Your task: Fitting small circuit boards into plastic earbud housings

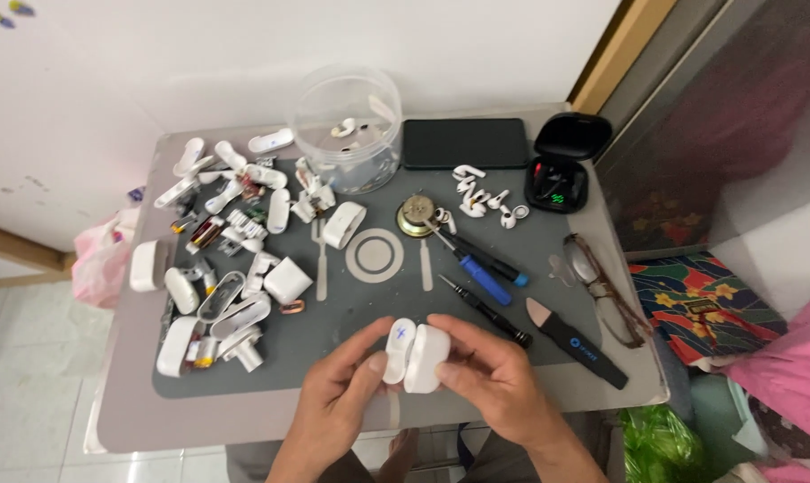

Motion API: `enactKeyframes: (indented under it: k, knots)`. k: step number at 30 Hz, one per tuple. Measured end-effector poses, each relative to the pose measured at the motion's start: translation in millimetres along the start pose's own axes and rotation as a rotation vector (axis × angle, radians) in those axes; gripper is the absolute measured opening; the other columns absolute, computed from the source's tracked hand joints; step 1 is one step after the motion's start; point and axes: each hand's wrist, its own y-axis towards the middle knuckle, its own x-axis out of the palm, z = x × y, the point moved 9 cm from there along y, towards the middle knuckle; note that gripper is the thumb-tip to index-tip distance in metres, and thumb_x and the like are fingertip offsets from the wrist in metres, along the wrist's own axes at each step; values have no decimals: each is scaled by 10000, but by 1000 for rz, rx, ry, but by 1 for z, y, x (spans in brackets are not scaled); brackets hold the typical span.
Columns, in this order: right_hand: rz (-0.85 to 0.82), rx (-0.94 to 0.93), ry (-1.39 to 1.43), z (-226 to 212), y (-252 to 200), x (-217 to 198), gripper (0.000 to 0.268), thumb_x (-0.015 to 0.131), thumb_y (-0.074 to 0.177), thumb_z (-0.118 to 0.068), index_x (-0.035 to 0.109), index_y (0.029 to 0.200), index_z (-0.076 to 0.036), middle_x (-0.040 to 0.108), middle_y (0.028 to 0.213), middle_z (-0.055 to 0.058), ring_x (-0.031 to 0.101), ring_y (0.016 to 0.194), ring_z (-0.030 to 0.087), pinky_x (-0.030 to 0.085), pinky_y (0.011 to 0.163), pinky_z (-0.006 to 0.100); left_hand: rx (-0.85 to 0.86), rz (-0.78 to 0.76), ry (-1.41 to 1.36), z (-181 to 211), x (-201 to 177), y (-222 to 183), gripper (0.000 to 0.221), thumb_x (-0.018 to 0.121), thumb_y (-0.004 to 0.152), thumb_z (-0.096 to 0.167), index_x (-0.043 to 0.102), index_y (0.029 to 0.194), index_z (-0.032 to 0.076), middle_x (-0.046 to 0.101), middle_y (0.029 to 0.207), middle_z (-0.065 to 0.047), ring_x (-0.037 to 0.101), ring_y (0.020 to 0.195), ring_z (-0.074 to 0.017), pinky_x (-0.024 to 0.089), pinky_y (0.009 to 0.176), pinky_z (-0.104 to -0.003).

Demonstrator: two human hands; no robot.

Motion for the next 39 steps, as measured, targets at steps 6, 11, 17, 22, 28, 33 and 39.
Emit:
enactKeyframes:
  k: [6,11,17,22,28,33,39]
  knots:
    - [16,38,-23,-4,1,2,516,720,909,-205,642,1403,-75,798,1088,107,726,915,160,680,759,323,163,-16,13,4,6,0,475,807,846,120,729,1314,122,833,903,-24,562,721,-114,491,634,-301]
    - [78,81,-87,7,0,-3,544,721,888,-160,656,1421,-73,795,1149,72,696,983,127,613,823,310,236,-17,98,26,8,-5,487,743,903,175,651,1376,100,825,915,-9,606,789,-74,526,745,-292]
    - [72,62,-104,6,1,1,586,714,876,-123,609,1450,-77,797,1195,111,730,1040,174,650,867,338,306,-27,46,35,13,-8,533,765,900,105,608,1408,73,757,1010,-23,563,765,-103,515,676,-286]
    - [38,-24,-122,0,0,5,631,768,835,-83,589,1439,-54,804,1173,151,763,1007,183,674,901,323,318,-42,41,33,11,-6,512,794,883,129,642,1368,67,740,1047,-58,626,819,-119,546,703,-273]
    - [59,28,-153,-2,1,2,587,688,883,-118,584,1458,-63,794,1212,113,738,1123,201,621,972,347,158,-98,-185,11,6,-1,505,676,963,168,575,1450,81,787,1126,-100,687,898,-141,584,781,-321]
    - [74,1,-124,-2,1,3,607,664,893,-101,524,1481,-51,772,1246,150,741,1055,230,693,860,381,170,-117,-241,12,5,-2,535,652,987,182,515,1496,85,780,1131,-125,704,873,-171,585,759,-325]
    - [61,-29,-131,-4,2,7,650,719,861,-75,522,1480,-44,746,1299,161,730,1145,229,653,970,369,192,-106,-215,12,6,-1,533,659,988,141,519,1499,81,789,1095,-90,622,826,-123,521,706,-300]
